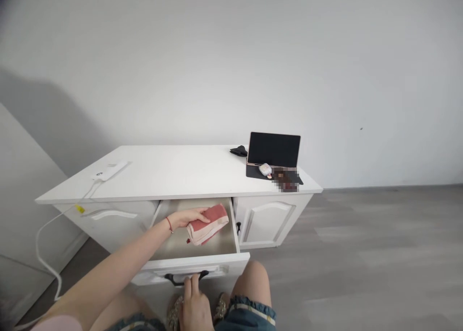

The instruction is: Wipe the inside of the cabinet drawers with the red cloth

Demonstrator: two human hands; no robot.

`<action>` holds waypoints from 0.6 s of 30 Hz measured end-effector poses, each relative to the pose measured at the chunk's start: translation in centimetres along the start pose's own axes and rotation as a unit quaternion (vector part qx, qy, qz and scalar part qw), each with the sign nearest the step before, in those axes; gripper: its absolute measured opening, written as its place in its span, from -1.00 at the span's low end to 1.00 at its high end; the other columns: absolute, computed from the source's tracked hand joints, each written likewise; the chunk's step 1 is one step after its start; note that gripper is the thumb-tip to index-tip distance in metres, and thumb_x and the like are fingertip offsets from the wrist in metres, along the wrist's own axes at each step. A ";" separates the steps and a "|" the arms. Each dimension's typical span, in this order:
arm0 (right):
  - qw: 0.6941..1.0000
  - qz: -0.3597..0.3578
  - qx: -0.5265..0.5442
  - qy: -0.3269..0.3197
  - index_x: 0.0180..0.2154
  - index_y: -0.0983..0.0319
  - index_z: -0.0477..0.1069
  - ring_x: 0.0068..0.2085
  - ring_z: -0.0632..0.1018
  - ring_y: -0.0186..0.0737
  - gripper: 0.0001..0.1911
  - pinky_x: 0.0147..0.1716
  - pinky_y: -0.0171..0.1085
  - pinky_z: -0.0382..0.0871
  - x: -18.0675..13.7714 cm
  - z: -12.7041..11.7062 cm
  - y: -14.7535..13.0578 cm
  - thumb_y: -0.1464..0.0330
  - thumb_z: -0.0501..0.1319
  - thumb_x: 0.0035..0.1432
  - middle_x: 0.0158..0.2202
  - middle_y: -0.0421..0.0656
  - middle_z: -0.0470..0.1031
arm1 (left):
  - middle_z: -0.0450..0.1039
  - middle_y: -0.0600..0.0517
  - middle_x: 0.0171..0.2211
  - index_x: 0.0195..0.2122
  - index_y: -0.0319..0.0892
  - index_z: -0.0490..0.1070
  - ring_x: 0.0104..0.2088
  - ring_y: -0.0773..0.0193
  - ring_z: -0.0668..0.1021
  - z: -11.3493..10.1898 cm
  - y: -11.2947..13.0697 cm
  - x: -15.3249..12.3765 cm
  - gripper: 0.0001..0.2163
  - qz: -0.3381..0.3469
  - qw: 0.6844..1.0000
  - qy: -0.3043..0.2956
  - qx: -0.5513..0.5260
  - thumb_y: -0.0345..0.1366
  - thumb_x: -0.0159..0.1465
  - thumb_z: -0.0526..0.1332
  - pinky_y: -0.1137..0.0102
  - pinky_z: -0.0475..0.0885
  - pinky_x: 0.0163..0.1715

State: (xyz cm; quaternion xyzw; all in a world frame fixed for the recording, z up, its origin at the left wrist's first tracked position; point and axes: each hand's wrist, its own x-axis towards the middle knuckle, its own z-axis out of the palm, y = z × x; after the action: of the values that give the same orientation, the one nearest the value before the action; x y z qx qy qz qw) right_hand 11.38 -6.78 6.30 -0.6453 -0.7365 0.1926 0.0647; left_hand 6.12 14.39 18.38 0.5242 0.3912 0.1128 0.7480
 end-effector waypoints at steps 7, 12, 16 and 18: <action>0.999 -0.010 0.028 0.022 0.10 0.27 0.24 -0.29 0.60 0.01 -0.44 -0.33 -0.08 0.51 -0.6 -0.1 0.3 0.50 0.06 0.00 0.19 0.18 0.22 | 0.55 0.04 -0.38 -0.24 -0.14 0.49 -0.35 0.17 0.57 0.1 -4.8 2.9 -0.57 -0.107 0.984 -0.134 0.048 -0.27 -0.21 0.44 0.25 0.41 -0.17; 0.999 -0.008 0.031 0.007 0.10 0.25 0.25 -0.26 0.59 0.00 -0.44 -0.32 -0.10 0.51 -0.4 -0.1 0.3 0.51 0.06 -0.01 0.15 0.16 0.27 | 0.52 -0.08 -0.14 -0.09 -0.12 0.46 -0.05 0.00 0.48 1.2 -6.5 3.9 -0.45 0.007 0.977 -0.037 0.208 -0.24 -0.18 0.42 0.17 0.29 0.00; 0.999 -0.019 0.043 0.011 0.10 0.27 0.24 -0.26 0.59 0.00 -0.43 -0.31 -0.11 0.51 -0.2 0.1 0.6 0.51 0.06 -0.02 0.14 0.16 0.28 | 0.43 -0.13 0.03 -0.04 -0.05 0.46 0.05 -0.04 0.40 2.0 -5.9 3.0 -0.56 0.230 0.893 0.017 0.387 -0.22 0.00 0.32 0.19 0.13 0.12; 0.998 -0.026 0.053 0.016 0.11 0.27 0.23 -0.26 0.59 0.00 -0.42 -0.30 -0.09 0.51 -0.2 0.1 0.8 0.51 0.04 -0.01 0.13 0.15 0.28 | 0.45 -0.09 0.04 -0.06 0.02 0.49 0.06 0.00 0.42 2.1 -5.6 1.9 -0.63 0.272 0.868 -0.055 0.413 -0.19 0.07 0.27 0.24 0.11 0.14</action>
State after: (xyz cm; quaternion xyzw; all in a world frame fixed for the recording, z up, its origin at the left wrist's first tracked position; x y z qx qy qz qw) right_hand 12.09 -6.96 5.93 -0.6243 -0.7408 0.2194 0.1152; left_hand 7.53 11.63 12.88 0.8761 0.2021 0.1110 0.4234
